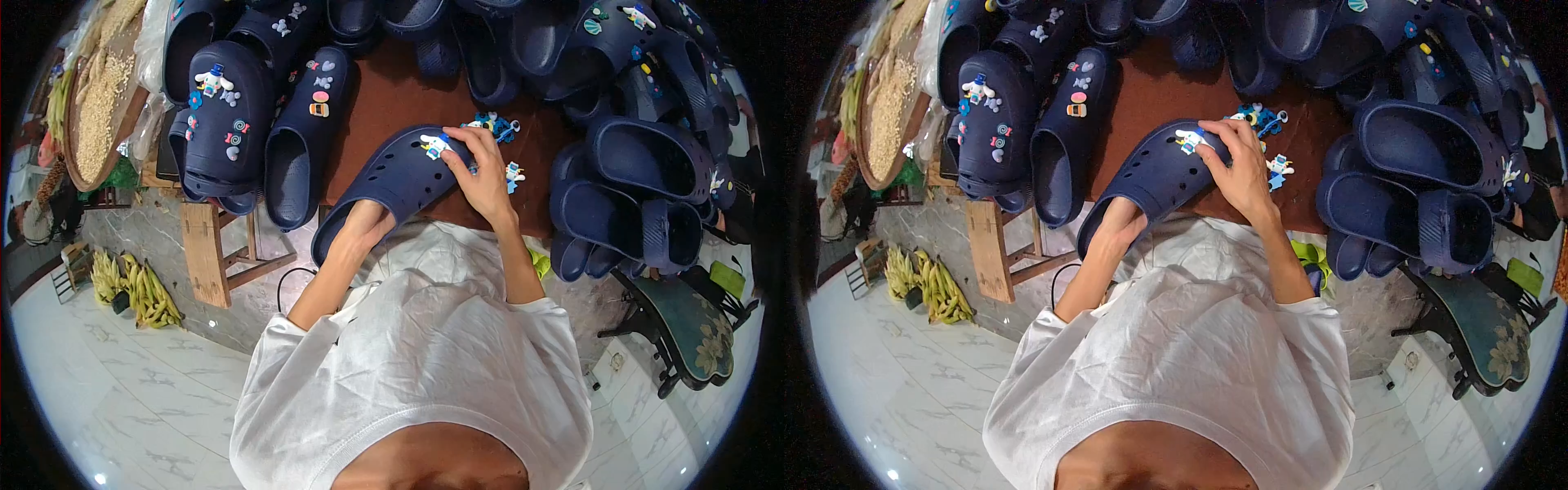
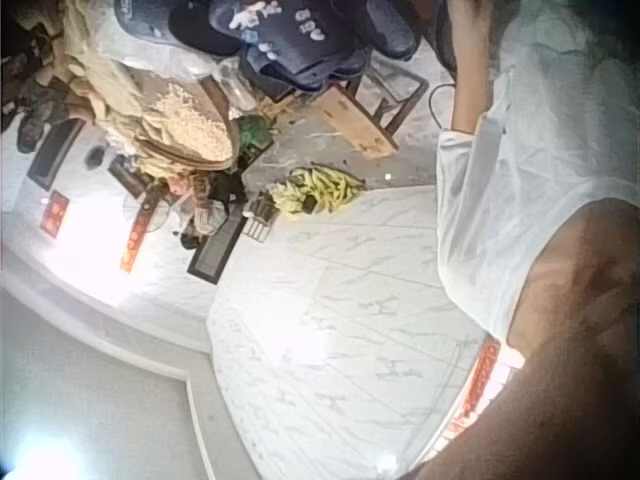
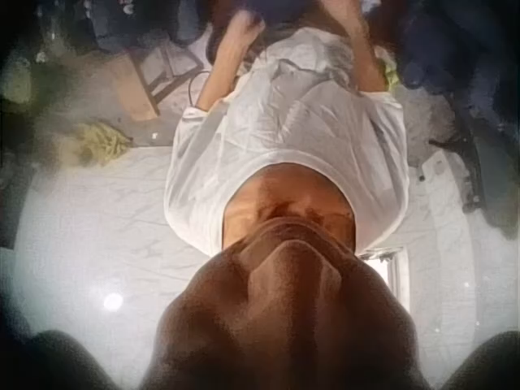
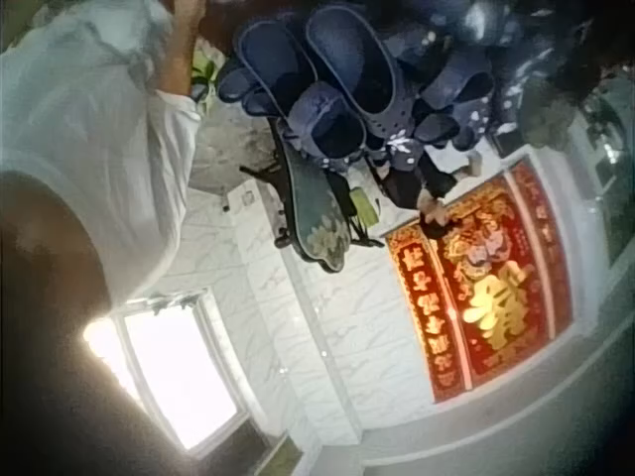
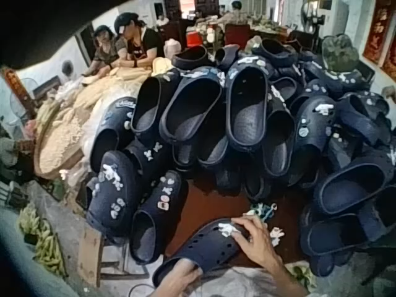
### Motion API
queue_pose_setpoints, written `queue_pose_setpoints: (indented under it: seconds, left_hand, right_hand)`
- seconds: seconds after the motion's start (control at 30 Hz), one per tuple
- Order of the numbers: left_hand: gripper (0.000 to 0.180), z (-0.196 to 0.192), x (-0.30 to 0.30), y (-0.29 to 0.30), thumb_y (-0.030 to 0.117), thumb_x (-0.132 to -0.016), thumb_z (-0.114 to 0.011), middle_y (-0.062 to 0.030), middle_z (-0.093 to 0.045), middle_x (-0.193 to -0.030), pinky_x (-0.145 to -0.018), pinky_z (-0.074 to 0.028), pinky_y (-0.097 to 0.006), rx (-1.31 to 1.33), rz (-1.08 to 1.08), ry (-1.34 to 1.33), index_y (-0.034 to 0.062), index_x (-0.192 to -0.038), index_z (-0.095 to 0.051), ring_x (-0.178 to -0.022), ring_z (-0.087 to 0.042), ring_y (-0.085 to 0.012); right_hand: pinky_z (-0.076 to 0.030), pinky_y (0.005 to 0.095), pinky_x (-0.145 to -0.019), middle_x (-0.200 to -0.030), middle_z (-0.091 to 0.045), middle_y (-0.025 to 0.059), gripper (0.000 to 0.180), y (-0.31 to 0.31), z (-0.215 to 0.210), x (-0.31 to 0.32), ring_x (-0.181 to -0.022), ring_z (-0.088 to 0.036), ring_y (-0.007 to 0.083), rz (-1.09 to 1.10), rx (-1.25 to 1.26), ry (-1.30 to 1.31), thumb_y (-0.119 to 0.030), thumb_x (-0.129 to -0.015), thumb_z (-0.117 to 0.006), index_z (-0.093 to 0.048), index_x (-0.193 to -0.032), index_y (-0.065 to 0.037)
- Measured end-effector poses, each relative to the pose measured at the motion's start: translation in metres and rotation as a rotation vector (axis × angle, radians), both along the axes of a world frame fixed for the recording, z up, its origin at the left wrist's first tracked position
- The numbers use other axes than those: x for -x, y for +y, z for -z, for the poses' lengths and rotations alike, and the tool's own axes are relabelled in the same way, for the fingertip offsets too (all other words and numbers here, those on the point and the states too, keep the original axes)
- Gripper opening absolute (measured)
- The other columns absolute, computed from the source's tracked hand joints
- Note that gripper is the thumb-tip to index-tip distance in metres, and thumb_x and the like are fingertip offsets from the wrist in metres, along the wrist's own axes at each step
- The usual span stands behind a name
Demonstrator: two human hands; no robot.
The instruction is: Attaching decorative plastic charms to the holes of navy blue clogs.
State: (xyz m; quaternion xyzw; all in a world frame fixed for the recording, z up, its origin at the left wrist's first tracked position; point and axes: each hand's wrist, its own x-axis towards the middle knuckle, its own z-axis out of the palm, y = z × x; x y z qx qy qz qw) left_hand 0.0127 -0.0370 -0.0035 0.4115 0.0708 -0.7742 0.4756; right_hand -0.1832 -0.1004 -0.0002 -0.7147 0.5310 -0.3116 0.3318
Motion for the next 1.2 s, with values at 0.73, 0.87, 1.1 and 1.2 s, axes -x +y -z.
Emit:
queue_pose_setpoints:
  seconds: [0.73, 0.87, 1.1, 1.2]
  left_hand:
    - [0.035, 0.036, -0.035, 0.03, -0.008, -0.074, -0.06, -0.0175, -0.068, -0.114, -0.099, -0.047, -0.039, 0.309, 0.129, 0.134, -0.0104, -0.109, -0.064, -0.108, -0.064, -0.0287]
    - [0.037, 0.045, -0.035, 0.033, -0.007, -0.072, -0.061, -0.0177, -0.068, -0.113, -0.1, -0.047, -0.04, 0.348, 0.095, 0.131, -0.01, -0.109, -0.064, -0.107, -0.064, -0.0294]
    - [0.048, 0.04, -0.029, 0.033, -0.01, -0.07, -0.063, -0.0148, -0.065, -0.12, -0.103, -0.045, -0.039, 0.273, 0.085, 0.072, -0.005, -0.117, -0.061, -0.113, -0.061, -0.0282]
    - [0.055, 0.044, -0.028, 0.035, -0.01, -0.068, -0.062, -0.0156, -0.063, -0.122, -0.106, -0.042, -0.04, 0.328, 0.103, 0.05, -0.0059, -0.123, -0.057, -0.116, -0.06, -0.0292]
  right_hand:
    - [-0.043, 0.0416, -0.098, -0.117, -0.056, 0.0149, 0.035, 0.01, 0.004, -0.007, -0.112, -0.056, 0.0334, 0.085, 0.109, -0.037, -0.021, -0.092, -0.065, -0.064, -0.124, -0.008]
    - [-0.045, 0.041, -0.094, -0.113, -0.061, 0.0152, 0.025, 0.02, 0.013, 0.012, -0.109, -0.057, 0.0332, 0.274, 0.194, -0.042, -0.012, -0.094, -0.059, -0.066, -0.117, -0.005]
    - [-0.044, 0.0438, -0.086, -0.107, -0.06, 0.0111, 0.022, 0.03, 0.028, 0.056, -0.1, -0.056, 0.0321, 0.358, 0.2, 0.363, -0.016, -0.093, -0.061, -0.067, -0.114, -0.01]
    - [-0.043, 0.0441, -0.085, -0.106, -0.06, 0.0097, 0.025, 0.028, 0.031, 0.055, -0.1, -0.055, 0.0314, 0.328, 0.202, 0.448, -0.019, -0.091, -0.065, -0.067, -0.114, -0.011]
